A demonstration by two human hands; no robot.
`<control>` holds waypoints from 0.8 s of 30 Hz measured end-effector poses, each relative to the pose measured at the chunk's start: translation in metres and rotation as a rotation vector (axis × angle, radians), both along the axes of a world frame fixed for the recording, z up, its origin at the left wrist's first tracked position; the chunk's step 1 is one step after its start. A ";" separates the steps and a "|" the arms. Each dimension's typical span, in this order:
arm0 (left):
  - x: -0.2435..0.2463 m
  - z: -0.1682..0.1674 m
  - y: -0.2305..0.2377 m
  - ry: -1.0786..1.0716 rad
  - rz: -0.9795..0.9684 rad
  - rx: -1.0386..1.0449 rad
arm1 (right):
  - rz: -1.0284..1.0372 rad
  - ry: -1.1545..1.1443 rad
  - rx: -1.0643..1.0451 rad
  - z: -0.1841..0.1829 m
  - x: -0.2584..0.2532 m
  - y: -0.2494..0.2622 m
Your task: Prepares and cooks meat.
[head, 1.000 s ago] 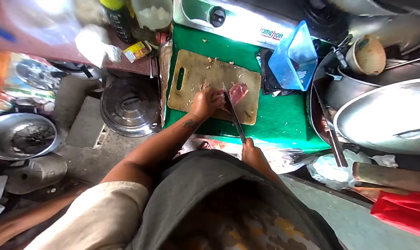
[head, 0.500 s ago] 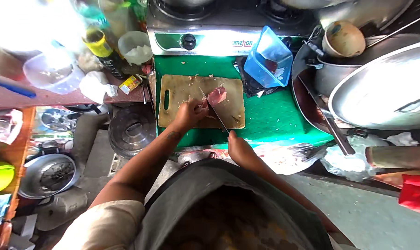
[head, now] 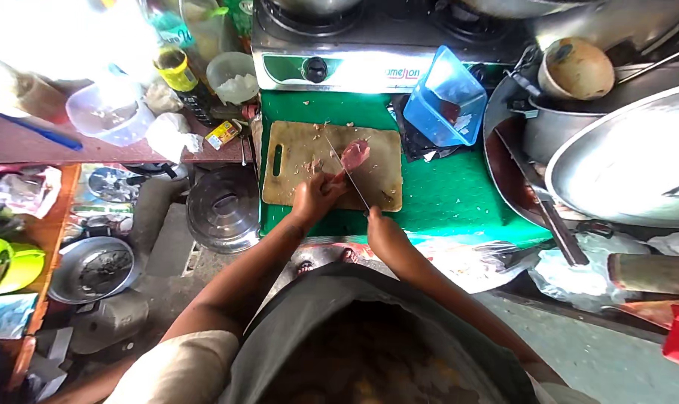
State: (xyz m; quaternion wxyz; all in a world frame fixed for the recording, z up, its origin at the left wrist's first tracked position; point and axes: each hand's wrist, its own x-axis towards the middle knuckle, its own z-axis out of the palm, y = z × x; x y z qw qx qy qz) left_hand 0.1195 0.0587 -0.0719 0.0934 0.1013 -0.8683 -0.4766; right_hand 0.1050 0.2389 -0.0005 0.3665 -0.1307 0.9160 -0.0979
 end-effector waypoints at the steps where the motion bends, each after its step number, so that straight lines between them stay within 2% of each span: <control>1: 0.007 0.002 0.004 0.000 -0.024 -0.004 | 0.005 0.042 -0.034 -0.009 -0.006 -0.006; 4: 0.026 0.003 0.003 0.084 0.011 0.102 | 0.022 0.095 -0.227 -0.028 -0.014 0.000; 5: 0.020 0.015 -0.003 0.168 0.036 0.147 | 0.001 0.076 -0.297 -0.023 -0.018 0.004; 8: -0.024 0.089 -0.027 0.499 0.102 0.122 | -0.065 -0.022 -0.392 0.007 -0.024 0.018; 11: -0.093 0.174 -0.057 0.632 0.176 0.020 | -0.098 -0.003 -0.470 0.022 -0.017 0.033; 14: -0.172 0.262 -0.090 0.648 0.203 -0.181 | -0.134 0.130 -0.585 0.019 -0.015 0.044; 17: -0.218 0.305 -0.107 0.471 0.144 -0.465 | -0.184 0.205 -0.634 0.014 -0.013 0.057; 19: -0.217 0.298 -0.093 0.360 0.069 -0.633 | -0.249 0.196 -0.605 0.014 -0.009 0.065; 20: -0.207 0.282 -0.081 0.326 0.006 -0.672 | -0.285 0.191 -0.588 0.011 -0.007 0.069; 22: -0.173 0.230 -0.058 0.192 -0.161 -0.687 | -0.337 0.190 -0.536 0.003 -0.004 0.077; 24: -0.133 0.168 -0.038 -0.033 -0.344 -0.579 | -0.323 0.261 -0.437 -0.007 -0.004 0.087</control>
